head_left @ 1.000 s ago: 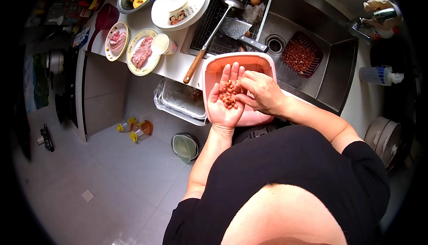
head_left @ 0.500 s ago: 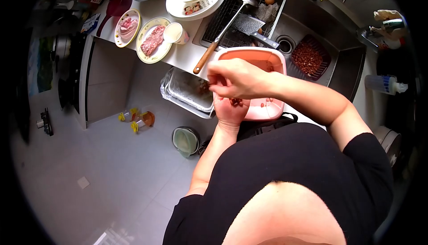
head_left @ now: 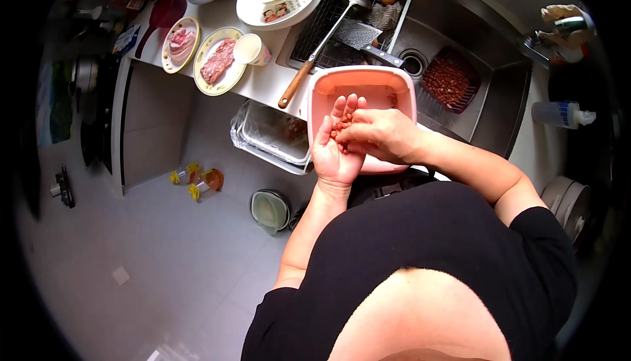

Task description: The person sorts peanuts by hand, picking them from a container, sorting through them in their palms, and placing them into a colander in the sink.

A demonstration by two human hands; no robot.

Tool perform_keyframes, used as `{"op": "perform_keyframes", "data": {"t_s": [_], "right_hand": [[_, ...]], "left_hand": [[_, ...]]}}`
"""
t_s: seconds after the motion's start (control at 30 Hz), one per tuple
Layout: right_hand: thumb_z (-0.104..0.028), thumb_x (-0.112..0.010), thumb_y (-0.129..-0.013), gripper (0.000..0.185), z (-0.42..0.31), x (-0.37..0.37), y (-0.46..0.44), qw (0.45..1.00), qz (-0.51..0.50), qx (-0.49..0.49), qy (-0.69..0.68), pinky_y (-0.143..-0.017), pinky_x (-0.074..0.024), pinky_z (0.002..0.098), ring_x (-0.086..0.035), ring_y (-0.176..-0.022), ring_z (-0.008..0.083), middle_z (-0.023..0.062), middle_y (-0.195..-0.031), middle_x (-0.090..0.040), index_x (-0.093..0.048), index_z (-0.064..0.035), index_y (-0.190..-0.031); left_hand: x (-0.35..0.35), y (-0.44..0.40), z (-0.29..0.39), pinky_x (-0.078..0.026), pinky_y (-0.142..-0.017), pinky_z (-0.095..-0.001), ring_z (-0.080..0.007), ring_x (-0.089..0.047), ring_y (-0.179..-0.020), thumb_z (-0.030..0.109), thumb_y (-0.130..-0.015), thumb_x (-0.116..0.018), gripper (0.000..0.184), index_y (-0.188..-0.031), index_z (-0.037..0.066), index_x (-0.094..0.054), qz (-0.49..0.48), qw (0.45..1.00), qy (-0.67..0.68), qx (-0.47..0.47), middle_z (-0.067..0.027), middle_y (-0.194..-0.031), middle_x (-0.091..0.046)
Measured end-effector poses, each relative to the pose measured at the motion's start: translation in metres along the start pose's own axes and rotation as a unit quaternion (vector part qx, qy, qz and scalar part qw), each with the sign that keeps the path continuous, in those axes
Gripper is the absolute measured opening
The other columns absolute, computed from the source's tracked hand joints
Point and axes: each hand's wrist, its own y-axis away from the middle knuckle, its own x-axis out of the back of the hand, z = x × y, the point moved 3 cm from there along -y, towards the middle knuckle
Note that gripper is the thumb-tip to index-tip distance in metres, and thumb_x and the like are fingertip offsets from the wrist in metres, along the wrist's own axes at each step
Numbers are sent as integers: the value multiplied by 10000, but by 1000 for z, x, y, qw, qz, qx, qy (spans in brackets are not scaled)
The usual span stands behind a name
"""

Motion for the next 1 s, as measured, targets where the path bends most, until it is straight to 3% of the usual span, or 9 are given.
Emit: {"op": "perform_keyframes", "data": {"t_s": [0.23, 0.37, 0.43, 0.57, 0.7, 0.77, 0.83, 0.9, 1.0], "right_hand": [[-65, -659, -779, 116, 4, 20, 16, 988, 120, -85, -56, -682, -518, 340, -628, -774, 268, 90, -850, -607, -605, -48, -880], [-38, -635, -840, 74, 16, 21, 24, 959, 154, -174, -161, -641, -496, 260, -592, -709, 115, 51, -798, -614, -602, -7, -899], [-81, -629, -862, 79, 21, 20, 29, 872, 157, -295, -359, -639, -488, 237, -580, -715, 75, 42, -782, -613, -593, -12, -851], [-171, -600, -908, 175, 40, 25, 40, 894, 146, -322, -275, -597, -467, 214, -545, -664, 47, -4, -756, -600, -592, -21, -819], [-94, -477, -947, 184, 30, 26, 31, 886, 234, -237, -322, -938, -417, 271, -501, -1110, 113, 38, -1132, -549, -554, -40, -1105], [-208, -497, -951, 261, 29, 19, 27, 853, 232, -264, -385, -973, -394, 291, -455, -1187, 140, 60, -1209, -498, -538, -70, -1169], [-239, -476, -957, 287, 24, -1, 21, 612, 266, -349, -658, -979, -398, 293, -490, -1143, 149, 46, -1190, -523, -529, -65, -1180], [-243, -453, -966, 285, 36, -28, 15, 489, 245, -318, -775, -982, -403, 306, -507, -1110, 158, 41, -1171, -542, -529, -64, -1174], [-312, -422, -972, 350, 36, -40, -1, 435, 216, -283, -827, -962, -434, 330, -554, -1059, 186, 64, -1106, -594, -535, -37, -1156]], "left_hand": [[-3, -2, -17, -277, -1110, -419, -288, -375, -1302, 206, -960, -392, 383, -1291, 24, -459, 11, 998, 47, 28, -163, -1336, -473], [-9, -3, -19, -270, -1117, -416, -282, -356, -1321, 210, -952, -403, 412, -1321, 31, -435, 16, 998, 56, 29, -147, -1369, -447], [-13, -3, -20, -256, -1126, -416, -278, -332, -1339, 216, -949, -406, 433, -1341, 31, -415, 11, 997, 66, 34, -142, -1393, -422], [-17, -4, -20, -233, -1137, -420, -274, -309, -1354, 223, -946, -402, 456, -1359, 28, -393, 19, 997, 73, 34, -142, -1416, -394], [-20, -4, -14, -211, -1145, -417, -273, -301, -1359, 223, -945, -391, 477, -1377, 21, -368, 17, 999, 44, 19, -143, -1433, -372], [-23, -4, -13, -223, -1139, -414, -261, -313, -1353, 227, -947, -386, 474, -1375, 24, -375, 23, 1000, 10, -6, -144, -1429, -379], [-23, -5, -17, -245, -1134, -404, -271, -336, -1338, 267, -959, -344, 480, -1364, 14, -389, 49, 998, -34, -34, -154, -1427, -379], [-25, -8, -19, -245, -1123, -392, -236, -361, -1321, 327, -978, -272, 522, -1366, -6, -381, 65, 964, -220, -133, -132, -1410, -409], [-43, -7, -30, -205, -1126, -365, -238, -297, -1353, 393, -980, -224, 596, -1406, -17, -301, 27, 911, -362, -198, -126, -1466, -315]]}}
